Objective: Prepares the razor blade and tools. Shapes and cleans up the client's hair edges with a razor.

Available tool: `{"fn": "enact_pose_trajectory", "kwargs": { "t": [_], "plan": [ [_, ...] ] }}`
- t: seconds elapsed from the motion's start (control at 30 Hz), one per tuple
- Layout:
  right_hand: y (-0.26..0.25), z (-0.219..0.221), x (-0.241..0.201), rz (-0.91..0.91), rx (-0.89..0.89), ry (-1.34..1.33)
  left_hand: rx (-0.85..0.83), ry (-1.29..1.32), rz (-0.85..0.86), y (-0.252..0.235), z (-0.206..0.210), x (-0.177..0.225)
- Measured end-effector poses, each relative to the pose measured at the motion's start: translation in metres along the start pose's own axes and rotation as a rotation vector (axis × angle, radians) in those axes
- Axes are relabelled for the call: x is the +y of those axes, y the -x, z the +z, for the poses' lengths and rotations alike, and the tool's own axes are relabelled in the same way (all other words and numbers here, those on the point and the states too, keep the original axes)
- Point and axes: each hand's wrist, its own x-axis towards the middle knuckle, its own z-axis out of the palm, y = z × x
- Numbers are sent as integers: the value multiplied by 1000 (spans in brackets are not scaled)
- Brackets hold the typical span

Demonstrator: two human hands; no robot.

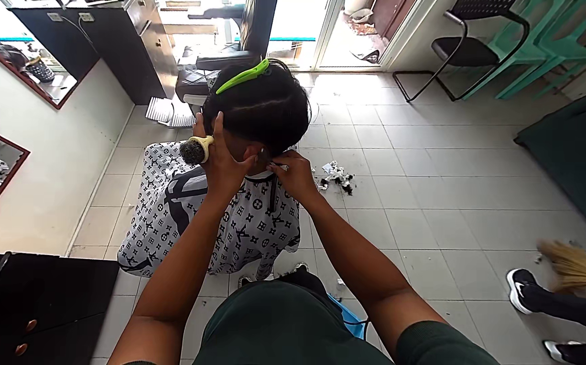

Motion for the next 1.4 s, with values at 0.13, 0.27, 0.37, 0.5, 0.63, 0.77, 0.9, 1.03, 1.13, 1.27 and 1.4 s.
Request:
{"fn": "enact_pose_trajectory", "kwargs": {
  "t": [0.13,0.27,0.37,0.5,0.63,0.77,0.9,1.03,1.13,1.27,1.4],
  "plan": [
    [0,0,1,-12,13,0,-2,-2,0,1,-1,-1],
    [0,3,-4,-33,-18,34,3,-12,-4,1,-1,0],
    [-1,2,-3,-28,-15,32,-3,-14,-17,0,-1,1],
    [-1,1,1,9,8,-4,6,-24,-2,-1,0,-2],
    [-1,2,-3,7,-26,19,-5,-18,-7,0,-1,-1],
    [-1,2,-5,3,-33,25,-3,-11,-1,-1,-1,0],
    [-1,1,-2,9,0,16,10,-5,14,-1,-1,-2],
    [0,2,-5,-7,-32,23,3,7,8,-2,-1,-2],
    [-1,1,-6,-11,-40,36,-9,1,5,-2,-2,-1],
    [-1,1,0,-21,6,17,6,11,8,-2,-1,-2],
    [-1,1,-5,-30,-22,31,-26,19,-21,-2,-3,1]
  ]
}}
